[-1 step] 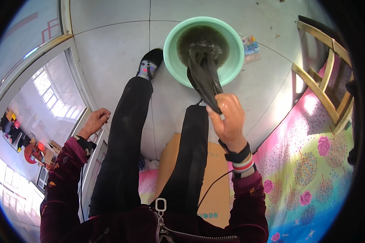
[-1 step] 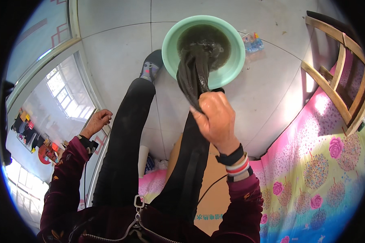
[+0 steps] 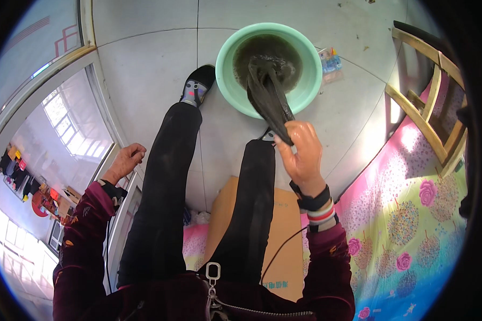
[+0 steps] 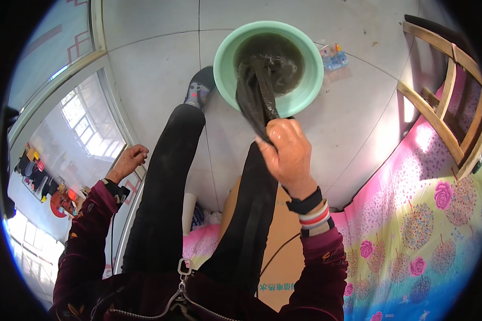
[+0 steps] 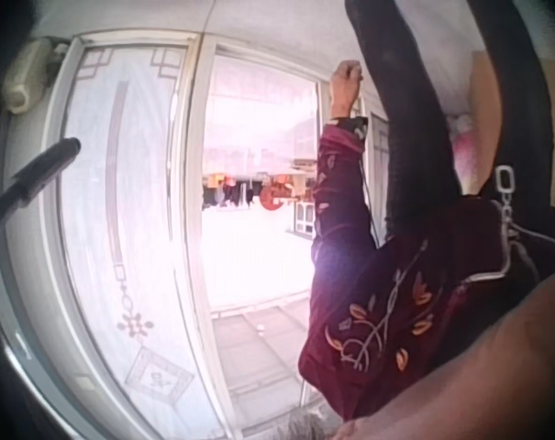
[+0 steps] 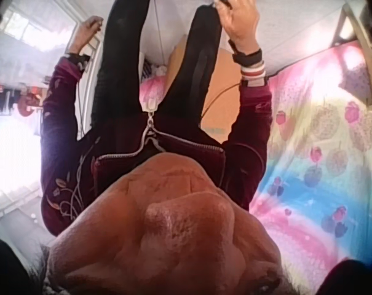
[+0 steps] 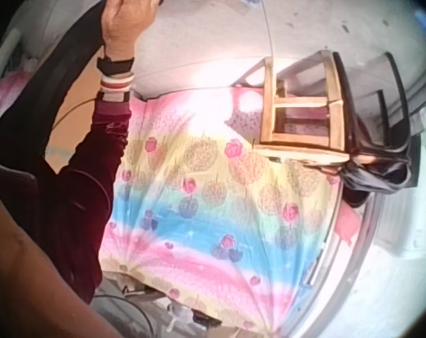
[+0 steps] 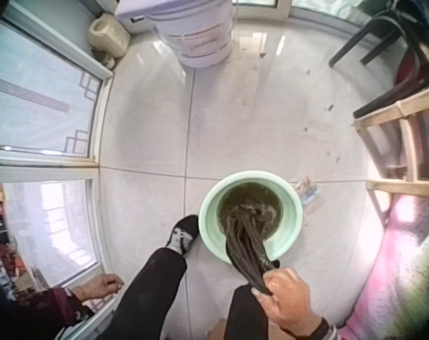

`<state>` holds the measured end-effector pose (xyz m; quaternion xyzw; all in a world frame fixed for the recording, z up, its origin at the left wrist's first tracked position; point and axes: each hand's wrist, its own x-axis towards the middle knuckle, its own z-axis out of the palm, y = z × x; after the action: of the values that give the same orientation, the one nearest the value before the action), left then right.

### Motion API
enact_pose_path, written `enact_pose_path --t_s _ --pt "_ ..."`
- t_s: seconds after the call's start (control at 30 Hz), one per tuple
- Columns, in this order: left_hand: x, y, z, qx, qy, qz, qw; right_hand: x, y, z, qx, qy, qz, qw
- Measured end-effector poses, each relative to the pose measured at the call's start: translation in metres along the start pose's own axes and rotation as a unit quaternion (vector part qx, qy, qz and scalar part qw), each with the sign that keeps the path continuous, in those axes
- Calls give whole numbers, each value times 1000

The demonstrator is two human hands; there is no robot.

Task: The person wipes the tiled floor with a cloth, then washes the cloth in a basin of water, wrings it out, and refills the basin from a tap. The person continues wiping the floor and rinsing the cloth repeatedly.

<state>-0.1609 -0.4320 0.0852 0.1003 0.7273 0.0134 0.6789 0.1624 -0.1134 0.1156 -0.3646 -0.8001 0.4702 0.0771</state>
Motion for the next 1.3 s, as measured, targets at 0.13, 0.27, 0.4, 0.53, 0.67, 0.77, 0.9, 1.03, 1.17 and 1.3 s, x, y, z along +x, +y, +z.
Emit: enact_pose_path --t_s 0.13,0.27,0.4,0.53,0.67,0.77,0.9,1.03,1.17,1.3 --pt "6 -7 -2 5 -1 8 1000 2 76 27 -84 5 48 995" --pt "6 -7 -5 -1 15 9 1000 21 132 52 -191 8 83 978" --pt "10 11 -7 -8 10 17 1000 51 152 79 -232 -22 145 962" --pt "17 39 -6 -22 6 47 999 72 166 129 -270 -69 229 933" --pt "21 62 -5 -7 -23 71 997 77 193 161 -204 -57 330 920" --pt "25 77 -2 -24 -34 71 997 79 213 160 -228 -75 371 897" --pt "28 97 10 8 -32 110 993 59 209 134 -64 -34 303 950" --pt "31 118 31 -3 -35 131 991 35 174 99 132 14 320 938" --pt "34 139 51 -2 -53 143 988 22 136 72 250 56 344 904" --pt "36 160 65 43 -78 146 985 20 107 56 345 79 374 857"
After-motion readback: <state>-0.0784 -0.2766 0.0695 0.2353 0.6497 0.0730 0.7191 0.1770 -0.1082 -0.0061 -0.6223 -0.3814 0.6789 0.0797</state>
